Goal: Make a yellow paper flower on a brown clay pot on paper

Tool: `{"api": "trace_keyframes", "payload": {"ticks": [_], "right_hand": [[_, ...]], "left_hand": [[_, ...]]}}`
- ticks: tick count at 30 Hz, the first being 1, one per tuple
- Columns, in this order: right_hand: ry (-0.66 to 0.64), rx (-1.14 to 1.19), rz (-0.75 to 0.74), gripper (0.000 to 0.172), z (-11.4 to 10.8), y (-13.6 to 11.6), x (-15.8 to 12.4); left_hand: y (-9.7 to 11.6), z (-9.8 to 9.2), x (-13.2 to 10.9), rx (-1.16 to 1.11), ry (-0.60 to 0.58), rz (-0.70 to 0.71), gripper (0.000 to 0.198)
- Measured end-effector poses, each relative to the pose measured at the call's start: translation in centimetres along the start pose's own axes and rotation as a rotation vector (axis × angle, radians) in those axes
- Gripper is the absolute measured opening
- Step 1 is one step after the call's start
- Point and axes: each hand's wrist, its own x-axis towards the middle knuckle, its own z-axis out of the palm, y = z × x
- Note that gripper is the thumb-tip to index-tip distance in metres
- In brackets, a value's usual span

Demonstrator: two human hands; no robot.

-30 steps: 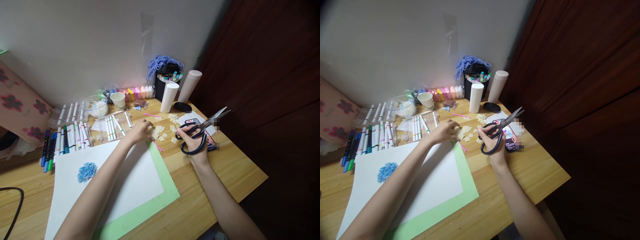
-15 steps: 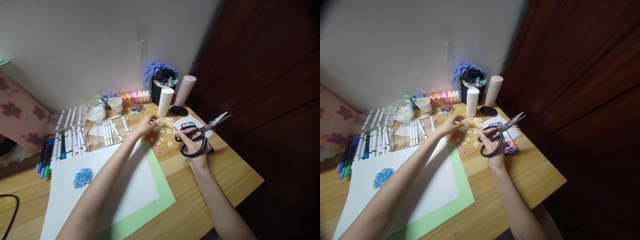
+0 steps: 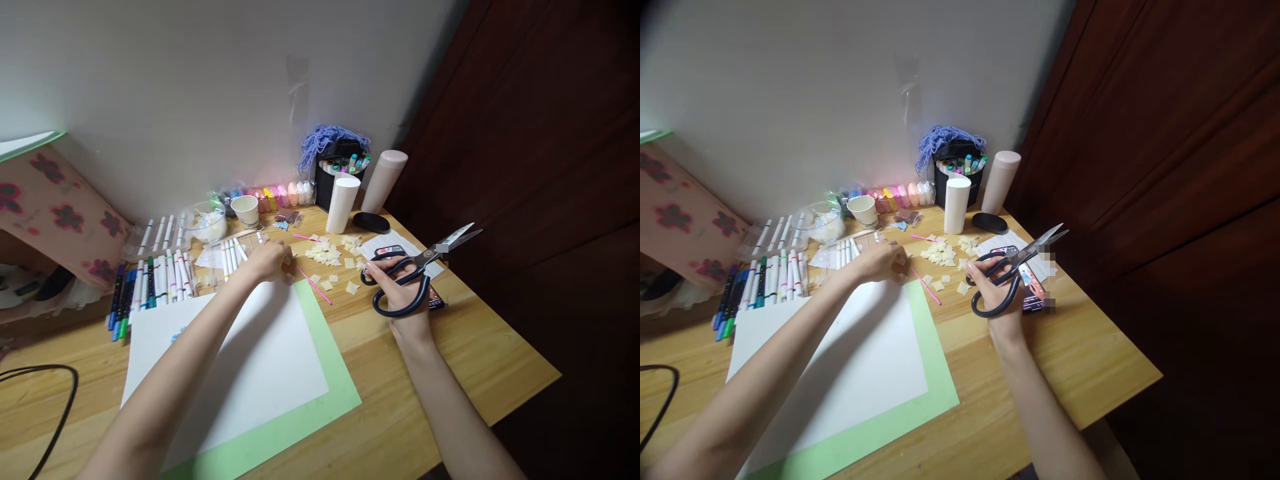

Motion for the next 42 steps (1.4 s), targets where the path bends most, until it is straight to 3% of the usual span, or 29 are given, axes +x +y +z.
{"api": "trace_keyframes", "payload": {"ticks": [9, 18, 25, 28, 33, 38, 42], "right_hand": [[0.002, -0.007, -0.01, 0.024, 0.2, 0.3, 0.0], [-0.052, 0.007, 0.019, 0.026, 0.1, 1.2, 0.1], [-0.066, -0.043, -0.003, 0.024, 0.3, 1.1, 0.0], [-0.061, -0.035, 0.008, 0.026, 0.3, 1.0, 0.1], [-0.055, -0.045, 0.013, 0.027, 0.1, 0.9, 0.2], [-0.06, -0.078, -0.014, 0.024, 0.1, 0.9, 0.1], [-0.04, -0.041, -0.011, 0.025, 0.2, 0.7, 0.2]], "left_hand": [[-1.1, 1.6, 1.0, -0.142, 0.004, 0.001, 0.027], [-0.6, 2.0, 2.8, -0.068, 0.144, -0.165, 0.024], [2.1, 2.1, 5.1, -0.158, 0.15, -0.018, 0.024], [2.3, 1.2, 4.4, -0.152, 0.15, 0.015, 0.029], [0.4, -0.2, 1.4, -0.022, 0.052, -0.078, 0.018], [-0.3, 0.2, 0.4, 0.033, 0.001, -0.101, 0.011], [0.3, 0.6, 1.0, 0.056, 0.054, -0.154, 0.01]]}}
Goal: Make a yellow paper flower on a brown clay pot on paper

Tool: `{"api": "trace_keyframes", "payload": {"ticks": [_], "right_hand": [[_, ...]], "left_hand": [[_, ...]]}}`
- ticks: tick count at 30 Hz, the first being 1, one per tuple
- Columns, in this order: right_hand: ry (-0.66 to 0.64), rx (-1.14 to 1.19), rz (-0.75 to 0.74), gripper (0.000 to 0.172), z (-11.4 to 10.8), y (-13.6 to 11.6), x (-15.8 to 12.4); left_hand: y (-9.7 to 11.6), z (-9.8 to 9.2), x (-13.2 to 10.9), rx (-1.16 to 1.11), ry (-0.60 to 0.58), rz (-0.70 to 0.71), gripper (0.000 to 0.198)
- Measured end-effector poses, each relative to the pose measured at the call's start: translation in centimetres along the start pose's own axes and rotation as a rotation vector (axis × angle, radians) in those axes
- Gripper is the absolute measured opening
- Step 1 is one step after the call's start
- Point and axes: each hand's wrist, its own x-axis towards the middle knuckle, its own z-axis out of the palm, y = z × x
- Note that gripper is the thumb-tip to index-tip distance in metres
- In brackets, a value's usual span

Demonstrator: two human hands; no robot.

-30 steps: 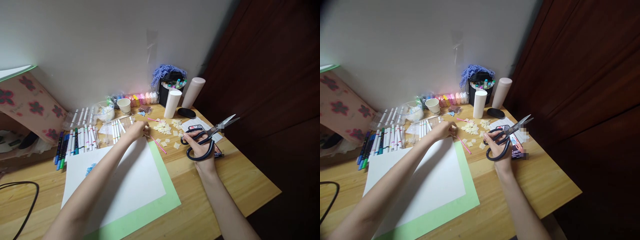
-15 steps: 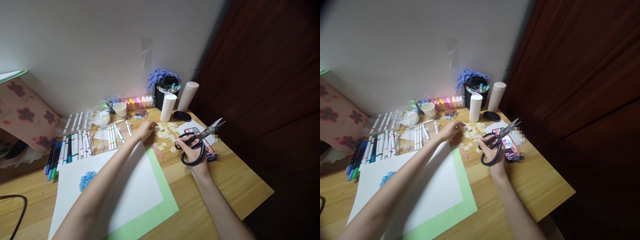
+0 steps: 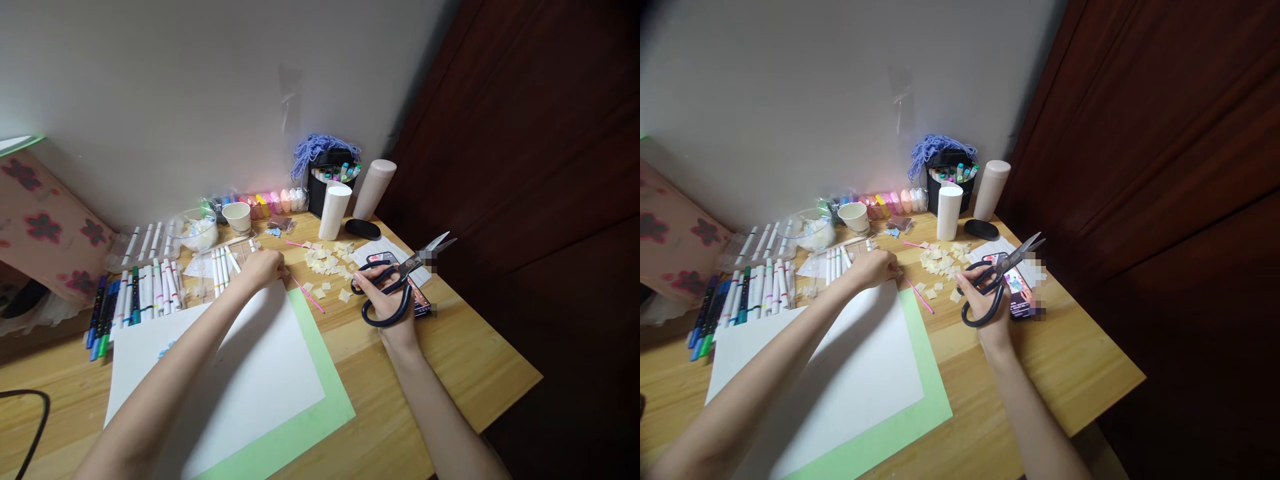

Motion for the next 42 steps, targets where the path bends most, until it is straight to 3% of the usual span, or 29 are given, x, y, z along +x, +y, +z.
{"api": "trace_keyframes", "payload": {"ticks": [3, 6, 10, 15, 19, 21, 25, 28, 30, 36, 39, 42], "right_hand": [[0.01, 0.002, 0.0, 0.024, 0.0, -0.2, 0.1], [0.002, -0.008, -0.001, 0.021, -0.1, -0.3, 0.1], [0.013, 0.021, -0.009, 0.021, -0.1, -0.1, 0.1], [0.031, 0.019, 0.01, 0.023, 0.0, 0.1, 0.1], [0.024, 0.009, 0.002, 0.023, -0.2, 0.1, 0.3], [0.026, -0.005, 0.006, 0.024, -0.3, 0.0, 0.3], [-0.007, -0.002, 0.042, 0.023, -0.3, 0.0, 0.4], [-0.024, 0.099, 0.147, 0.027, -0.1, 0.1, 0.5], [-0.03, 0.155, 0.206, 0.029, 0.1, 0.3, 0.5], [-0.11, 0.186, 0.224, 0.031, 1.0, 0.6, -0.4], [-0.179, 0.185, 0.23, 0.031, 1.5, 0.8, -1.3], [-0.233, 0.188, 0.236, 0.031, 2.1, 0.7, -2.3]], "left_hand": [[1.5, 0.3, 0.9, -0.014, 0.088, -0.058, 0.018], [3.7, 0.8, 1.6, -0.085, 0.113, -0.027, 0.024], [5.3, 1.5, 1.0, -0.205, 0.055, 0.111, 0.027], [4.9, 2.3, 0.1, -0.343, -0.052, 0.236, 0.019], [5.4, 2.9, 0.5, -0.382, 0.062, 0.161, 0.009], [6.3, 3.4, 0.5, -0.392, 0.128, 0.147, 0.014], [8.5, 4.7, -0.4, -0.368, 0.192, 0.326, 0.039], [9.5, 4.9, -1.3, -0.379, 0.319, 0.216, 0.032], [9.7, 4.3, -2.2, -0.519, 0.369, 0.139, 0.02], [10.1, 2.3, -6.0, -1.136, 0.209, 0.067, 0.031], [9.9, 2.9, -7.4, -1.19, 0.257, -0.03, 0.028], [8.0, 2.6, -7.6, -1.087, 0.378, -0.125, 0.022]]}}
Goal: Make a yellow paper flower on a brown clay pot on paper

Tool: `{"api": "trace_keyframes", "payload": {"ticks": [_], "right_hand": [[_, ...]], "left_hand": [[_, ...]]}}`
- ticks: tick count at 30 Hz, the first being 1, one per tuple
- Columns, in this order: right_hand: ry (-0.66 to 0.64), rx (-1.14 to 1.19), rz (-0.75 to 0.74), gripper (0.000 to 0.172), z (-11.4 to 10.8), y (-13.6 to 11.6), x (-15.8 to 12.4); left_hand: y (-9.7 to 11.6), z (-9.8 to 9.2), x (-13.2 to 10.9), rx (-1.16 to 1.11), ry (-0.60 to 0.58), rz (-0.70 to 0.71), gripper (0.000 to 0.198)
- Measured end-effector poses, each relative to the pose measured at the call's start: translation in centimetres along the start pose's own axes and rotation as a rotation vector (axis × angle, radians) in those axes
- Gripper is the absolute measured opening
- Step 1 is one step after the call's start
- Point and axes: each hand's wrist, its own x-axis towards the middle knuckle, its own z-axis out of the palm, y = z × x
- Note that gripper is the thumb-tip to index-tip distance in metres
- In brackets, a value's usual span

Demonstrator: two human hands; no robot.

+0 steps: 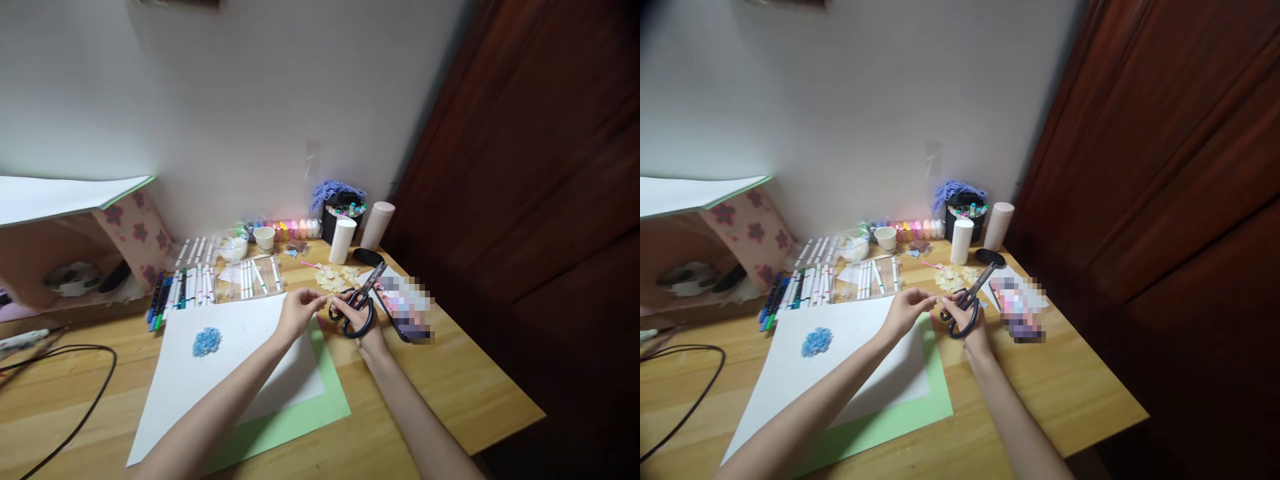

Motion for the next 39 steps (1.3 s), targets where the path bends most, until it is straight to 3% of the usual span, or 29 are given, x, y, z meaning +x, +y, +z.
{"api": "trace_keyframes", "payload": {"ticks": [3, 8, 11, 14, 17, 21, 26, 29, 33, 39], "right_hand": [[-0.074, -0.048, 0.046, 0.034, 0.7, 0.0, -0.7], [-0.186, -0.182, 0.079, 0.039, 1.2, 0.0, -1.4], [-0.235, -0.238, 0.083, 0.039, 1.1, 0.1, -1.8], [-0.261, -0.442, 0.153, 0.034, 0.5, -0.3, -2.2], [-0.248, -0.776, 0.159, 0.027, -0.3, -0.8, -2.1], [-0.231, -1.123, 0.162, 0.027, -1.7, -0.6, -0.9], [-0.321, -1.174, 0.144, 0.026, -4.0, 1.0, 0.7], [-0.381, -1.194, 0.157, 0.027, -4.7, 1.3, 0.9], [-0.412, -1.238, 0.152, 0.03, -4.0, 0.8, 0.2], [-0.444, -1.253, 0.006, 0.034, -0.7, -1.3, 0.0]], "left_hand": [[0.4, -4.4, 2.9, 0.136, 0.199, 0.015, 0.021], [2.1, -14.4, 9.5, 0.431, 0.553, 0.04, 0.03], [1.6, -18.1, 11.7, 0.605, 0.585, -0.011, 0.025], [0.5, -19.2, 11.8, 0.742, 0.541, -0.033, 0.02], [0.1, -18.9, 9.6, 0.829, 0.538, 0.02, 0.028], [-0.4, -19.4, 2.8, 0.979, 0.499, 0.125, 0.031], [-3.6, -21.1, -8.6, 0.98, 0.518, -0.259, 0.034], [-5.7, -21.0, -13.4, 0.855, 0.527, -0.469, 0.041], [-7.1, -20.7, -15.7, 0.625, 0.464, -0.54, 0.04], [-6.6, -20.7, -15.6, 0.588, 0.263, -0.483, 0.032]]}}
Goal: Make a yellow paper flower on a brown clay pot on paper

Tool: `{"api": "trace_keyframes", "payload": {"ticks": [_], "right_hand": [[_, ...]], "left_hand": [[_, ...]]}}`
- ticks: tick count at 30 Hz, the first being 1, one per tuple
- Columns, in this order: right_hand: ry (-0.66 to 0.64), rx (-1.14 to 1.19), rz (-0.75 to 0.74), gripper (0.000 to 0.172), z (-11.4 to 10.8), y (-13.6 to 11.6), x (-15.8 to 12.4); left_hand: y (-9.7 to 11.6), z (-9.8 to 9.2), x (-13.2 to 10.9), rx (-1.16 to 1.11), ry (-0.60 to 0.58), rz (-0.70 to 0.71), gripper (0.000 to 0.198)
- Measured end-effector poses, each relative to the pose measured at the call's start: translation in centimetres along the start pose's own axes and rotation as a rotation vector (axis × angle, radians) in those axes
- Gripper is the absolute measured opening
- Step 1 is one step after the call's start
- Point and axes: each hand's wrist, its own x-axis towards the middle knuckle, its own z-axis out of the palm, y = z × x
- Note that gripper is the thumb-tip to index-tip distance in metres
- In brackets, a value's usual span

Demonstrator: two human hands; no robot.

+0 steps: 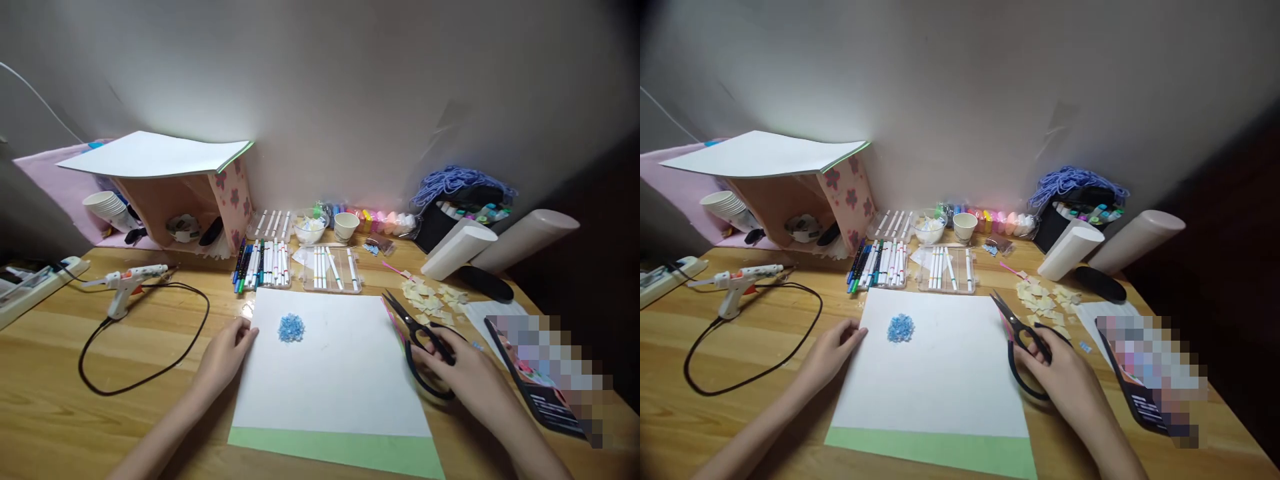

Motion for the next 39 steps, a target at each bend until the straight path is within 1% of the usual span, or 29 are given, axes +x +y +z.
{"api": "trace_keyframes", "payload": {"ticks": [2, 4, 7, 8, 9, 10, 12, 13, 14, 15, 16, 18, 19, 20, 22, 23, 24, 26, 27, 29, 31, 33, 35, 36, 38, 39], "right_hand": [[0.002, -0.039, -0.117, 0.032, -0.1, -2.1, 1.4], [-0.002, -0.083, -0.272, 0.027, 0.4, -4.8, 3.4], [0.033, -0.113, -0.481, 0.016, 2.1, -9.4, 7.2], [0.028, -0.091, -0.514, 0.013, 2.9, -10.9, 8.5], [-0.004, -0.056, -0.528, 0.014, 3.7, -12.1, 9.7], [-0.02, -0.044, -0.519, 0.014, 4.5, -13.2, 10.9], [-0.021, -0.028, -0.491, 0.018, 5.8, -14.4, 12.8], [-0.036, -0.035, -0.49, 0.023, 6.1, -14.6, 13.7], [-0.046, -0.047, -0.494, 0.028, 6.2, -14.5, 14.4], [-0.049, -0.056, -0.495, 0.029, 6.1, -14.2, 15.1], [-0.035, -0.062, -0.487, 0.027, 5.7, -13.6, 15.7], [0.034, -0.071, -0.443, 0.025, 4.2, -11.8, 17.1], [0.094, -0.077, -0.395, 0.026, 3.3, -10.7, 17.8], [0.158, -0.083, -0.34, 0.03, 2.4, -9.6, 18.6], [0.238, -0.101, -0.233, 0.031, 0.8, -7.4, 20.1], [0.249, -0.11, -0.193, 0.03, 0.3, -6.4, 20.7], [0.249, -0.112, -0.169, 0.035, 0.0, -5.6, 21.3], [0.251, -0.112, -0.148, 0.042, -0.1, -4.5, 21.9], [0.257, -0.11, -0.149, 0.042, 0.0, -4.3, 22.0], [0.29, -0.101, -0.159, 0.038, 0.1, -4.3, 21.6], [0.343, -0.087, -0.177, 0.036, 0.1, -4.8, 20.3], [0.392, -0.071, -0.212, 0.04, -0.1, -5.5, 17.9], [0.394, -0.057, -0.272, 0.04, 0.1, -6.3, 14.4], [0.368, -0.041, -0.328, 0.038, 0.3, -6.7, 12.4], [0.247, 0.063, -0.521, 0.039, 1.2, -7.3, 8.1], [0.191, 0.104, -0.562, 0.039, 1.7, -7.5, 6.2]], "left_hand": [[0.5, -0.2, 0.1, 0.061, -0.047, 0.047, 0.033], [0.8, -0.3, 0.4, 0.154, -0.073, 0.095, 0.035], [0.8, -0.2, 1.0, 0.291, -0.059, 0.154, 0.039], [0.6, -0.1, 1.1, 0.322, -0.043, 0.178, 0.04], [0.3, 0.1, 1.3, 0.34, -0.02, 0.206, 0.04], [-0.1, 0.3, 1.4, 0.342, -0.007, 0.242, 0.04], [-1.0, 0.7, 1.6, 0.316, 0.031, 0.282, 0.04], [-1.4, 0.9, 1.8, 0.294, 0.056, 0.287, 0.04], [-1.8, 1.1, 1.9, 0.271, 0.088, 0.3, 0.04], [-2.0, 1.3, 2.1, 0.256, 0.136, 0.33, 0.039], [-2.0, 1.4, 2.4, 0.252, 0.188, 0.387, 0.038], [-1.5, 1.6, 3.1, 0.273, 0.289, 0.555, 0.036], [-0.9, 1.6, 3.5, 0.292, 0.332, 0.651, 0.036], [-0.2, 1.7, 3.9, 0.311, 0.366, 0.743, 0.035], [1.6, 2.0, 4.8, 0.334, 0.421, 0.879, 0.034], [2.6, 2.1, 5.1, 0.34, 0.429, 0.924, 0.034], [3.5, 2.3, 5.5, 0.339, 0.443, 0.945, 0.034], [5.3, 2.6, 5.8, 0.322, 0.436, 0.974, 0.034], [6.0, 2.7, 5.9, 0.308, 0.429, 0.988, 0.034], [7.4, 2.8, 5.7, 0.266, 0.408, 1.018, 0.034], [8.6, 2.6, 5.4, 0.223, 0.369, 1.023, 0.034], [9.9, 2.6, 5.0, 0.18, 0.304, 1.003, 0.027], [11.2, 3.0, 4.8, 0.123, 0.246, 1.008, 0.011], [11.8, 3.5, 4.8, 0.101, 0.236, 1.025, 0.017], [12.9, 4.8, 5.0, 0.073, 0.246, 1.06, 0.047], [13.4, 5.7, 5.1, 0.074, 0.24, 1.088, 0.06]]}}
